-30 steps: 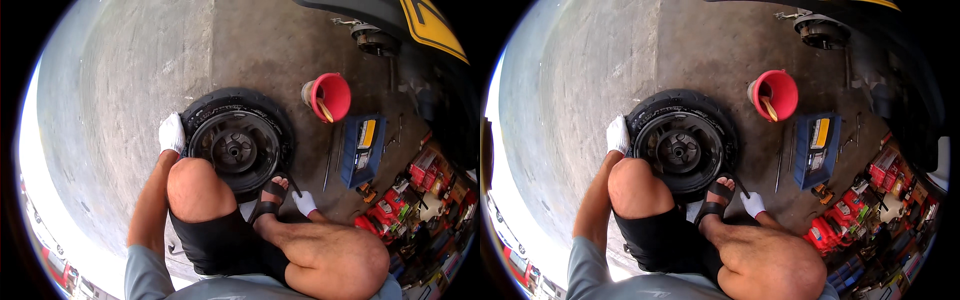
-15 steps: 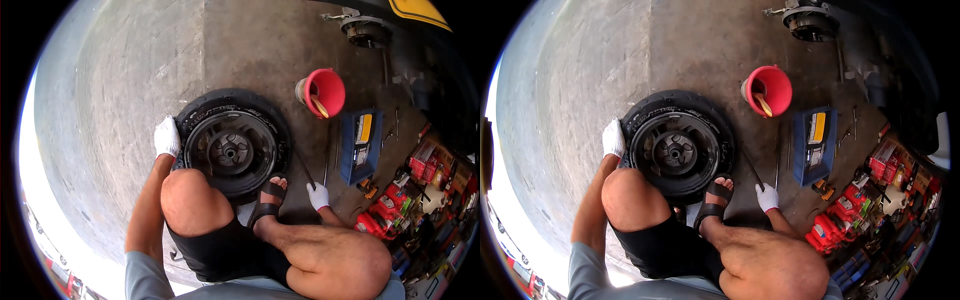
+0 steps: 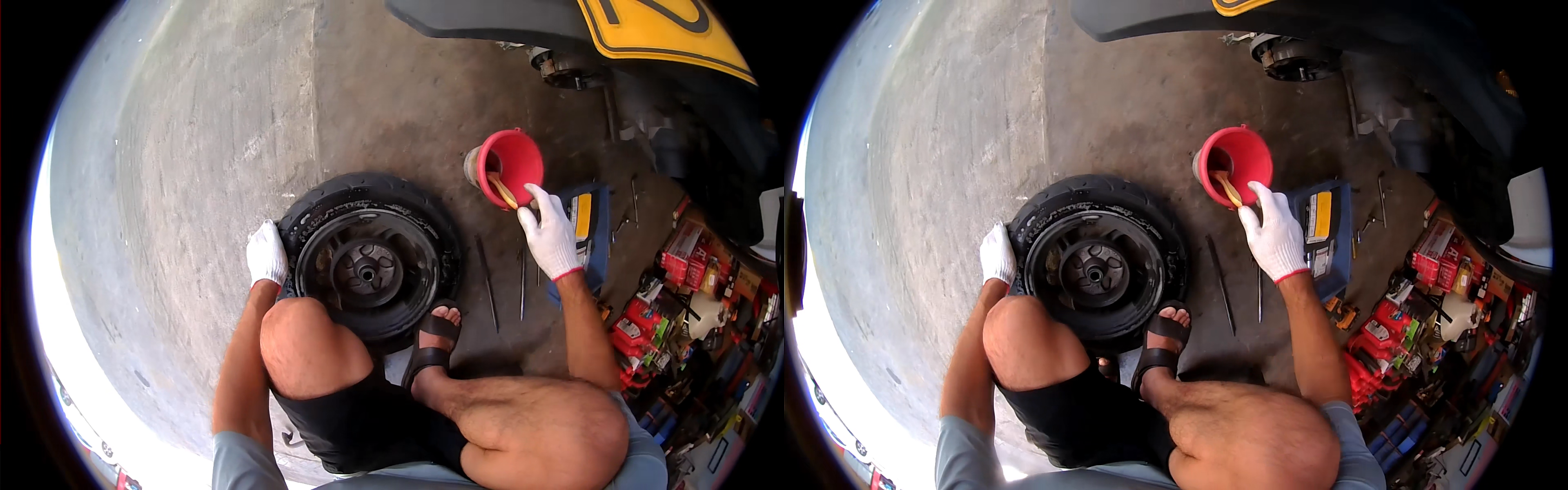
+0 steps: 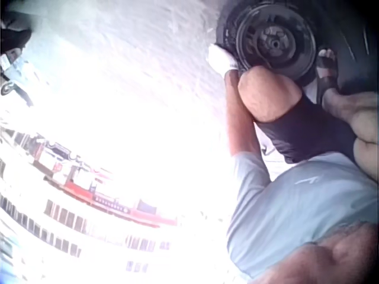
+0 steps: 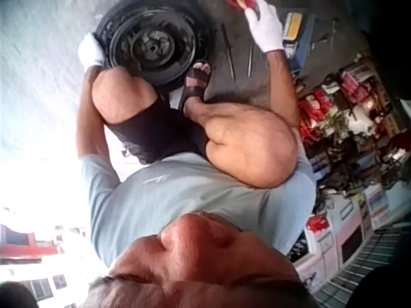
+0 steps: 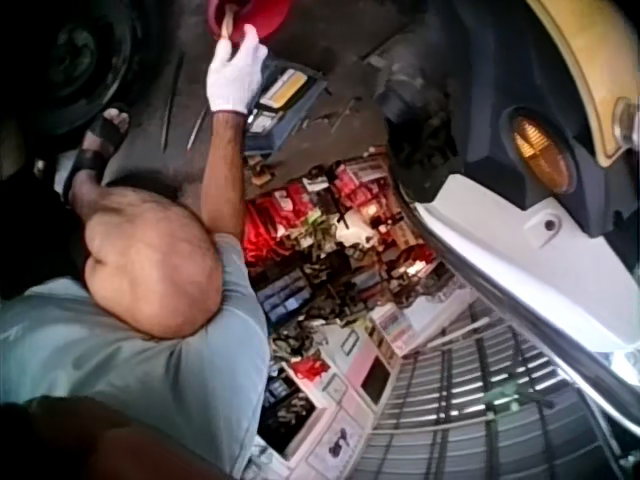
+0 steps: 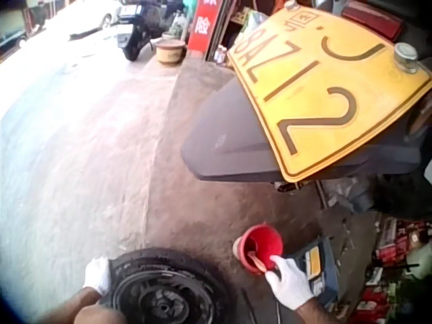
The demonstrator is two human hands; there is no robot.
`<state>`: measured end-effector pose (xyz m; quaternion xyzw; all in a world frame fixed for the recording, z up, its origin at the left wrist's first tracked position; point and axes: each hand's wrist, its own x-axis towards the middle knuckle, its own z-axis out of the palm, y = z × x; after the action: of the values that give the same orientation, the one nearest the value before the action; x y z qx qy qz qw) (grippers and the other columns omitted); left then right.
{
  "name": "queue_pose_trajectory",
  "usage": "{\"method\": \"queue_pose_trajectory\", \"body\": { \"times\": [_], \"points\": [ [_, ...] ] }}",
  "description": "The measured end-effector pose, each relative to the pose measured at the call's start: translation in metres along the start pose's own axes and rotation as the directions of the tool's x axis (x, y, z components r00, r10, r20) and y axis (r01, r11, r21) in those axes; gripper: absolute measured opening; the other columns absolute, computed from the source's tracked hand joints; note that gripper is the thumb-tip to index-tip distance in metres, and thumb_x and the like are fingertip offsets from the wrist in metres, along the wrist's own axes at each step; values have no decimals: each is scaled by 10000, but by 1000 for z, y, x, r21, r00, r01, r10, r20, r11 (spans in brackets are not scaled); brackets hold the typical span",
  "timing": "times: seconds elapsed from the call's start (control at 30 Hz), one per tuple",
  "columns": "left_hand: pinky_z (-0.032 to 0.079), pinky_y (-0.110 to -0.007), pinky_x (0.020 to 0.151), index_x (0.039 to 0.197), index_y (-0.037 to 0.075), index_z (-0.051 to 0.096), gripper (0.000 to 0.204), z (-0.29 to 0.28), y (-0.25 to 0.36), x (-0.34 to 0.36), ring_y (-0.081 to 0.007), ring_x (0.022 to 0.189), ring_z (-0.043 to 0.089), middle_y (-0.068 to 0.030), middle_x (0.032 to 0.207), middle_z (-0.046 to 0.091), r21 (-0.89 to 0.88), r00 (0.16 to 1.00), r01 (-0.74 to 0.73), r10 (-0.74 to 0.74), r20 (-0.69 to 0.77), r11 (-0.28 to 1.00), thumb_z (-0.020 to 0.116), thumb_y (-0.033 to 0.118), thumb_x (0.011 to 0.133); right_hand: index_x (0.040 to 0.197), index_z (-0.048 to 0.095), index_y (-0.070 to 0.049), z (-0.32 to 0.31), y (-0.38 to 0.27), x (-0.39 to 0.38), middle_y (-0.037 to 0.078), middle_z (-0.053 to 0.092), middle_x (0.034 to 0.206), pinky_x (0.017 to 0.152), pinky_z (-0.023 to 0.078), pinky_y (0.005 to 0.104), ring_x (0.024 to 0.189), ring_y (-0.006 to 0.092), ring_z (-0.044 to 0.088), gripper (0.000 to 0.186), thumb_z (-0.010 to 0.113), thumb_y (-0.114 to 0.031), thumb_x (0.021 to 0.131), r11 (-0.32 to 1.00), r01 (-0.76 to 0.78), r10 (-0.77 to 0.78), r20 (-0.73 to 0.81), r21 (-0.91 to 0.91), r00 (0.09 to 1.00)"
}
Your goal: The person mounts a tire onto a wheel rim by applying lubricant with a brush and prying the tire bead over the rim using metal tire levers.
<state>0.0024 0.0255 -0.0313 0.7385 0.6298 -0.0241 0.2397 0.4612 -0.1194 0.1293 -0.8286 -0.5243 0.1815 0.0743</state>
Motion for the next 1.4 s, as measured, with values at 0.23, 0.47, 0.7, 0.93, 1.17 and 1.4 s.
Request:
{"method": "queue_pose_trajectory", "body": {
  "times": [0.23, 0.47, 0.7, 0.93, 1.17, 1.4],
  "points": [
    [358, -515, 1066, 944, -32, 630, 485, -7, 17, 3, -464, 1038, 586, -287, 1044, 652, -166, 989, 146, -139, 55, 975, 276, 284, 1042, 1376, 503, -131, 14, 1, 53, 252, 659, 1108, 867, 522, 495, 994, 442, 642, 459, 551, -209, 926, 977, 96, -14, 391, -190, 920],
    [338, -527, 1096, 960, -1, 652, 480, -9, 5, 1, -462, 1038, 589, -275, 1038, 660, -129, 991, 127, -122, 47, 983, 277, 288, 1042, 1125, 684, -134, 31, 6, 73, 155, 686, 942, 784, 541, 439, 891, 356, 668, 222, 610, -162, 918, 988, 144, -144, -4, -62, 990],
    [381, -512, 1041, 969, -25, 636, 465, 0, 14, 3, -469, 1032, 586, -289, 1044, 652, -182, 993, 118, -112, 39, 976, 287, 273, 1039, 1050, 692, -71, 58, 36, 109, 175, 705, 961, 797, 529, 386, 911, 343, 683, 199, 646, -206, 911, 981, 48, -84, 192, 187, 978],
    [422, -514, 977, 957, -26, 581, 373, -8, 3, -2, -467, 995, 595, -291, 1019, 643, -61, 998, 62, -60, 26, 996, 302, 209, 1031, 1061, 665, -14, 1, 37, 25, 16, 607, 676, 423, 296, 183, 453, 36, 425, 309, 461, -246, 1054, 378, -169, 332, 37, 910, 943],
    [431, -517, 959, 983, -24, 600, 377, 1, 4, 3, -466, 1007, 591, -287, 1048, 648, -50, 997, 62, -59, 46, 997, 309, 211, 1032, 1092, 633, -5, 36, 14, -57, 55, 599, 724, 468, 337, 185, 517, 62, 459, 322, 446, -265, 1053, 55, -395, 240, 372, 917, 897],
    [438, -512, 948, 1002, -26, 611, 396, 3, -1, 4, -464, 1011, 592, -284, 1094, 647, -86, 993, 100, -95, 66, 991, 307, 225, 1034, 1062, 687, -28, 73, -1, -80, 3, 610, 735, 543, 393, 193, 593, 43, 504, 230, 502, -140, 984, 329, -448, 222, 393, 831, 892]
  ]
}}
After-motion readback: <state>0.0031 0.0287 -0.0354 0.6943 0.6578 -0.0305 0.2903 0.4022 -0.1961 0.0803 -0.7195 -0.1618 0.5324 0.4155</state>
